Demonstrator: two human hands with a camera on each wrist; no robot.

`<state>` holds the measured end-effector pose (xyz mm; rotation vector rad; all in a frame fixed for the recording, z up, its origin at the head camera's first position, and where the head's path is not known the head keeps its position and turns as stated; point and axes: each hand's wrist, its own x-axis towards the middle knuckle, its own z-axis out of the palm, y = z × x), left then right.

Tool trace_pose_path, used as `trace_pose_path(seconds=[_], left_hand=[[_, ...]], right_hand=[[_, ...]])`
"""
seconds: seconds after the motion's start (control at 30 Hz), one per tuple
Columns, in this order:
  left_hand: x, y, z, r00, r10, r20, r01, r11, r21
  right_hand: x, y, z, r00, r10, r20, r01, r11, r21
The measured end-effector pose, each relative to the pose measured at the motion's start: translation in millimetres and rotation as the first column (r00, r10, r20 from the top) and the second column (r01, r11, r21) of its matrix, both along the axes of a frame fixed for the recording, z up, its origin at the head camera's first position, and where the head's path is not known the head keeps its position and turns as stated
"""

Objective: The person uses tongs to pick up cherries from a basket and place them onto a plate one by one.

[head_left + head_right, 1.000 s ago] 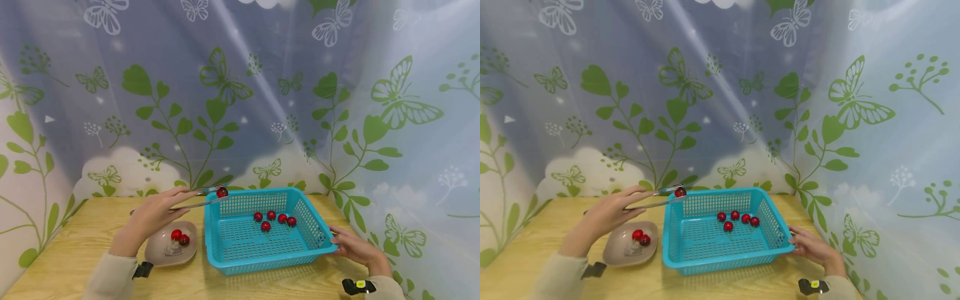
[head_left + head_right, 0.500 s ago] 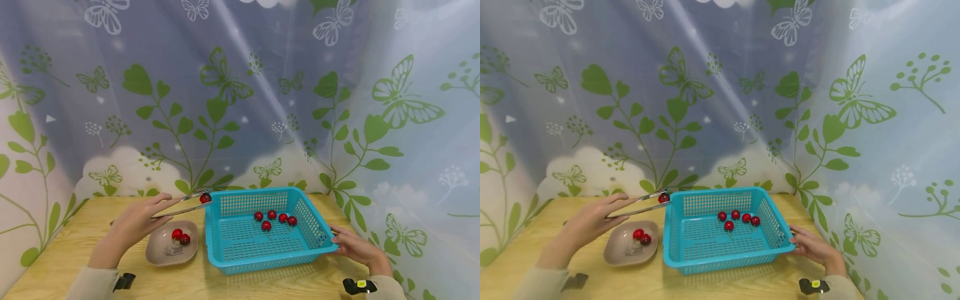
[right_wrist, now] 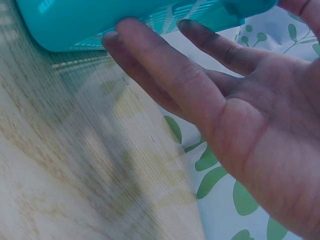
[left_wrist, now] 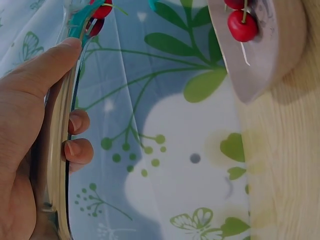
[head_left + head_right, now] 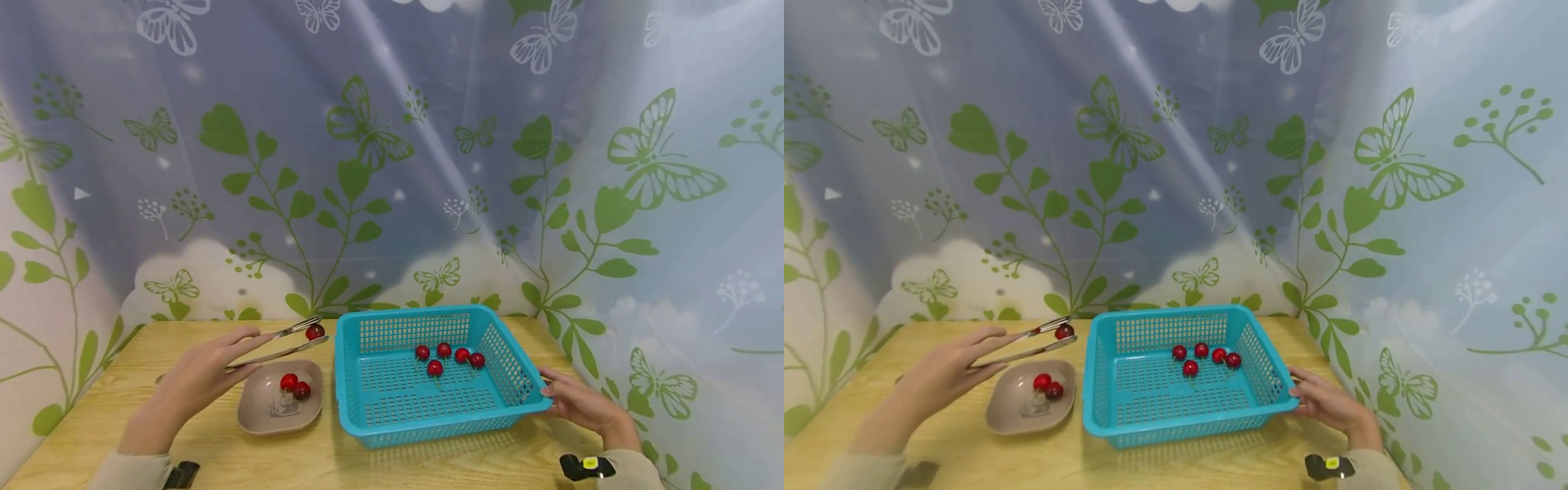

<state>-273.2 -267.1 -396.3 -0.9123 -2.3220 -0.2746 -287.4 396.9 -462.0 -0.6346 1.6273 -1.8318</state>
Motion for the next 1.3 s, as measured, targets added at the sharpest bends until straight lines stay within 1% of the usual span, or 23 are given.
trace_pose_path(seconds=[0.27,0.43,0.63,0.77,0.9,1.17,1.3], left_hand=[[1.8,-6.6,-4.1,1.000,0.008,-0.027,-0.009,1.000,-0.013],[4.0,-10.6,-7.1,1.000,0.019,-0.001,-0.019,1.000,-0.008],[5.8,-17.3,-13.9,1.000,0.014,0.015,-0.013,1.000,-0.005],[7.8,-21.0,-18.2,0.999,0.032,0.033,-0.032,0.999,-0.006],[8.9,-24.2,-22.9,0.999,0.044,0.020,-0.044,0.999,-0.007],[9.6,-28.4,-32.6,0.997,0.051,0.056,-0.051,0.999,0.000],[8.6,-27.8,-33.3,0.997,0.062,0.035,-0.062,0.998,-0.002]], right_hand=[[-0.6,-1.1,0.3,1.000,0.022,0.016,-0.021,0.999,-0.026],[-0.5,-1.4,0.3,1.000,0.019,0.017,-0.018,0.999,-0.029],[0.7,-0.2,1.0,1.000,-0.003,0.000,0.003,1.000,-0.007],[0.8,0.0,1.2,1.000,-0.007,0.001,0.007,1.000,0.006],[0.8,-0.5,1.9,1.000,-0.013,0.003,0.013,1.000,0.023],[1.3,-0.7,2.0,1.000,-0.006,-0.002,0.006,1.000,0.017],[0.5,-0.1,1.3,1.000,-0.001,0.000,0.001,1.000,0.007]])
